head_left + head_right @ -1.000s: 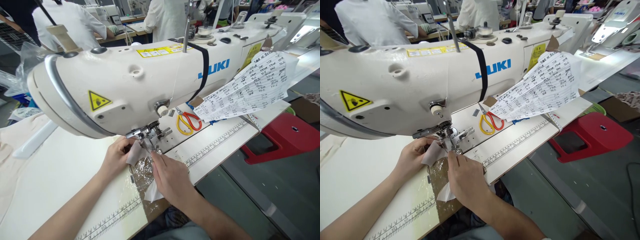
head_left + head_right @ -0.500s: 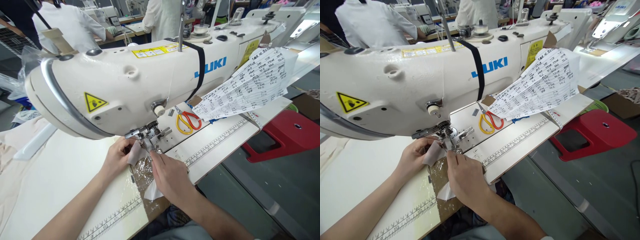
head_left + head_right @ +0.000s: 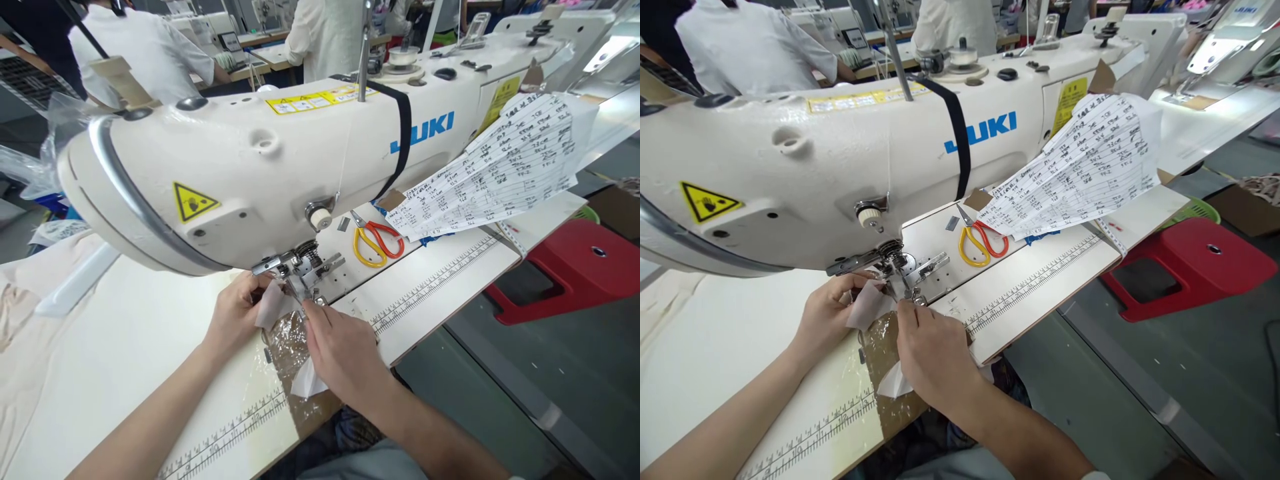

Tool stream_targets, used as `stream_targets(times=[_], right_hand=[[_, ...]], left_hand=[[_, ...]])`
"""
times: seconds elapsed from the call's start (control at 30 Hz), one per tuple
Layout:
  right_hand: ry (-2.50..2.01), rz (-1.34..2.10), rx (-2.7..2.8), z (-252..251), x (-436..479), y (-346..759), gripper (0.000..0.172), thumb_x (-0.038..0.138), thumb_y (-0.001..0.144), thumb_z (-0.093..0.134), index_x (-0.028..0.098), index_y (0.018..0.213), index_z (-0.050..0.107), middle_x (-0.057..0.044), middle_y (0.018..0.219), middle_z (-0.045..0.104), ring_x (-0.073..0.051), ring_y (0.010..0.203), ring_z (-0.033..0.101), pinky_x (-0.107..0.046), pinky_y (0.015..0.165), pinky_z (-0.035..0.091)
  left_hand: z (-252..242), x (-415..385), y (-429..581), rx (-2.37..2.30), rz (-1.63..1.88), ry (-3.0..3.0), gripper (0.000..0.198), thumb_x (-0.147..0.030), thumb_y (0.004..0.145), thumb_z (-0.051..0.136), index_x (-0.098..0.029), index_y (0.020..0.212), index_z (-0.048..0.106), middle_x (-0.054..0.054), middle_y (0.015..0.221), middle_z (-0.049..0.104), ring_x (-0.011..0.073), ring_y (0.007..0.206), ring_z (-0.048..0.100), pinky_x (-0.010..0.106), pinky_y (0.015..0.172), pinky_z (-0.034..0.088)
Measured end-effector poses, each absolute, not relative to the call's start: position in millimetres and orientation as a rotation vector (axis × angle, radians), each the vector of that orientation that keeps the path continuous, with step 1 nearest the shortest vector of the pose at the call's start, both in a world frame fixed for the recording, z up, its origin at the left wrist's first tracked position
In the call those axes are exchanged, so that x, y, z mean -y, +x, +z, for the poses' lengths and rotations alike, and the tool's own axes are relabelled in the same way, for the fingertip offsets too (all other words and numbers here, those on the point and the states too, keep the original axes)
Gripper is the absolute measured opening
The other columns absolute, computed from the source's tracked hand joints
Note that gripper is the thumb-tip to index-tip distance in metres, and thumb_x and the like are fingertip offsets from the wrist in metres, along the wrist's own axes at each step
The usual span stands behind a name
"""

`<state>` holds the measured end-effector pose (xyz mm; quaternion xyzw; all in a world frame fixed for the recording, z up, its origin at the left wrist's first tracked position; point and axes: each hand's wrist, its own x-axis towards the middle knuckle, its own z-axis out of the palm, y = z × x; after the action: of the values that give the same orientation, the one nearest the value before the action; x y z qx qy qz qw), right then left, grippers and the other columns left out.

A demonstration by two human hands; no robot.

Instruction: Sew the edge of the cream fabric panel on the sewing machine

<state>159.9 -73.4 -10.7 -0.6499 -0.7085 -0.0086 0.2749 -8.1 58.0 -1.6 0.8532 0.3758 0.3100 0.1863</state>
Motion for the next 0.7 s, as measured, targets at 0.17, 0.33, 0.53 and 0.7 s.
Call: stream_targets(times=[0.17, 0.33, 0.53, 0.7], right_hand=[[-1.788, -0.059, 1.924, -10.3, 71.6, 158.6, 0.029, 0.014, 0.098, 0.054, 0.013, 0.126, 0.059, -0.005, 0.091, 0.075, -0.017, 0.071, 0.069, -0.029, 0.055, 0.044], [-1.774, -0.115, 1.9, -8.2, 76.7, 157.9, 0.03, 0.01, 0.096, 0.052, 0.009, 0.126, 0.058, -0.007, 0.089, 0.074, -0.018, 0.07, 0.069, -0.03, 0.055, 0.044], [-1.603, 0.443, 1.789, -0.9, 139.8, 174.8, 0.019, 0.012, 0.097, 0.044, 0.022, 0.109, 0.055, 0.001, 0.079, 0.069, -0.016, 0.06, 0.064, -0.026, 0.054, 0.042], [-1.615, 0.716, 1.744, -1.3, 196.0, 190.4, 0.026, 0.012, 0.096, 0.042, 0.028, 0.11, 0.057, 0.002, 0.076, 0.067, -0.015, 0.056, 0.061, -0.023, 0.052, 0.045]], left_hand=[[-5.1, -58.7, -7.5, -0.747, 1.04, 2.785, 0.008, -0.021, 0.094, 0.062, -0.018, 0.087, 0.061, 0.006, 0.089, 0.07, 0.0182, 0.082, 0.066, 0.028, 0.068, 0.053], [3.4, -59.4, -8.3, -0.53, 0.903, 2.966, 0.003, -0.016, 0.096, 0.058, -0.016, 0.097, 0.061, 0.01, 0.098, 0.068, 0.0196, 0.089, 0.065, 0.032, 0.077, 0.057], [16.8, -50.6, -15.6, -0.459, 0.627, 3.02, 0.026, -0.007, 0.099, 0.043, -0.011, 0.116, 0.063, 0.015, 0.112, 0.064, 0.024, 0.102, 0.061, 0.039, 0.084, 0.059], [16.5, -32.6, -5.1, -0.665, 0.582, 3.152, 0.036, -0.007, 0.099, 0.036, -0.001, 0.112, 0.068, 0.018, 0.108, 0.065, 0.0268, 0.095, 0.058, 0.039, 0.074, 0.062]])
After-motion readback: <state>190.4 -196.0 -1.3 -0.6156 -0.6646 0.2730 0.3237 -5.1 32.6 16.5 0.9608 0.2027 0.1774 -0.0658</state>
